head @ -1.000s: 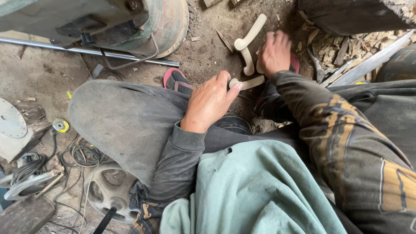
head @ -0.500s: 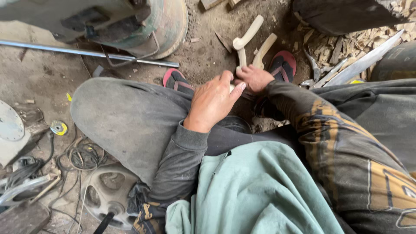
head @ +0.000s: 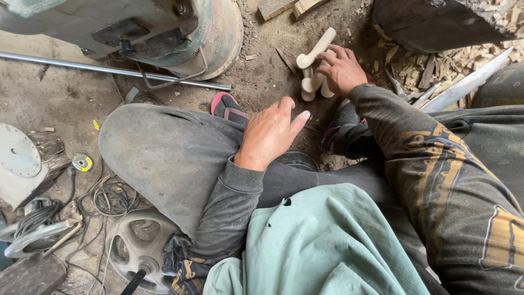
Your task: The person sits on the floor and uses a bench grinder to smooth and shape small wooden pieces. They hold each piece with both hands, press it against the spinning wheel, rotate it to work different sides, and then place it on the floor before picking up the next one.
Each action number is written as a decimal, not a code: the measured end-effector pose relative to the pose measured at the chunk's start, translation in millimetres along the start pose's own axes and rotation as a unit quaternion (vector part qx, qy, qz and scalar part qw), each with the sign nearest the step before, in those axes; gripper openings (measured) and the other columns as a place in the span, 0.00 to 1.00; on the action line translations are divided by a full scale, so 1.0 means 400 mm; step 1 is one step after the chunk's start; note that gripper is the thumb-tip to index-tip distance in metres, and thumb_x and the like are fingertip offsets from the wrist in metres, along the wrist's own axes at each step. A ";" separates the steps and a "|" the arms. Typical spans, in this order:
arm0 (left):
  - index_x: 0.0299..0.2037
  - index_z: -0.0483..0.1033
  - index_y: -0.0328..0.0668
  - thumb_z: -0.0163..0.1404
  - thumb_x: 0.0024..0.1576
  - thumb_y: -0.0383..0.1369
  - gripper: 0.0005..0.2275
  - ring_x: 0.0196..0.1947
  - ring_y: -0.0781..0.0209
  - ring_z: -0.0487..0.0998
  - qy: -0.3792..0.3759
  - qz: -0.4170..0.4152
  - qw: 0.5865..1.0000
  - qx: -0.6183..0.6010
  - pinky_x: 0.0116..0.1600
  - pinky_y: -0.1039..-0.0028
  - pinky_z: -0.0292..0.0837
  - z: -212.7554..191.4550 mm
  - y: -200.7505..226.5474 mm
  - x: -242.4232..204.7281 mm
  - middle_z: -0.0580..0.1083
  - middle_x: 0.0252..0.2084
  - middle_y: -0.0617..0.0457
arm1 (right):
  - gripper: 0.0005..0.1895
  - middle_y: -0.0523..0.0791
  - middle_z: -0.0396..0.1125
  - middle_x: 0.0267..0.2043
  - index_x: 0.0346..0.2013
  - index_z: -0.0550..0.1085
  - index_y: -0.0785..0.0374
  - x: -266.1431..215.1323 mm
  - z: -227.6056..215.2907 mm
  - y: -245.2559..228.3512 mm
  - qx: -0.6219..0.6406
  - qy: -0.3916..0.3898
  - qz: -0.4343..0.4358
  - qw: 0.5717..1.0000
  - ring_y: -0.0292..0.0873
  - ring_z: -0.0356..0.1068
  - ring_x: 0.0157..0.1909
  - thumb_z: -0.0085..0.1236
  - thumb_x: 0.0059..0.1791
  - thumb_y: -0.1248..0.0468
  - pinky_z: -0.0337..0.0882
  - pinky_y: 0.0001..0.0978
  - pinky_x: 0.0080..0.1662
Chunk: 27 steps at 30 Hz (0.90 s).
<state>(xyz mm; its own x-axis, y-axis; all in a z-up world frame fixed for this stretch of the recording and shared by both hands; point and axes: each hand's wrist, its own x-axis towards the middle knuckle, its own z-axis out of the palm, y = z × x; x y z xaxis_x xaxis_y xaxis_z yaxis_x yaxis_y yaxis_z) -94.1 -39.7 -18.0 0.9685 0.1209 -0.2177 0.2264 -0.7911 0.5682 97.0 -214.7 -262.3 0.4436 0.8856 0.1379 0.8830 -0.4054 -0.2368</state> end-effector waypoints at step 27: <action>0.44 0.70 0.35 0.47 0.62 0.48 0.20 0.41 0.33 0.78 -0.041 -0.069 0.997 0.007 0.45 0.47 0.72 0.035 -0.015 0.063 0.78 0.38 0.35 | 0.42 0.56 0.66 0.56 0.69 0.46 0.44 0.389 0.069 0.119 0.726 0.237 0.400 0.507 0.48 0.69 0.43 0.56 0.48 0.72 0.71 0.42 0.48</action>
<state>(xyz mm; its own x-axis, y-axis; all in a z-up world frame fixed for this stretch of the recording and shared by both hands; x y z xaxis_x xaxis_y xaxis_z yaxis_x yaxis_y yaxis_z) -72.4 -40.4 -38.1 0.9165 0.1803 -0.3571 0.3546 -0.7794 0.5166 203.6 -89.9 -278.6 0.8615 0.2757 -0.4263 -0.4993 0.3076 -0.8100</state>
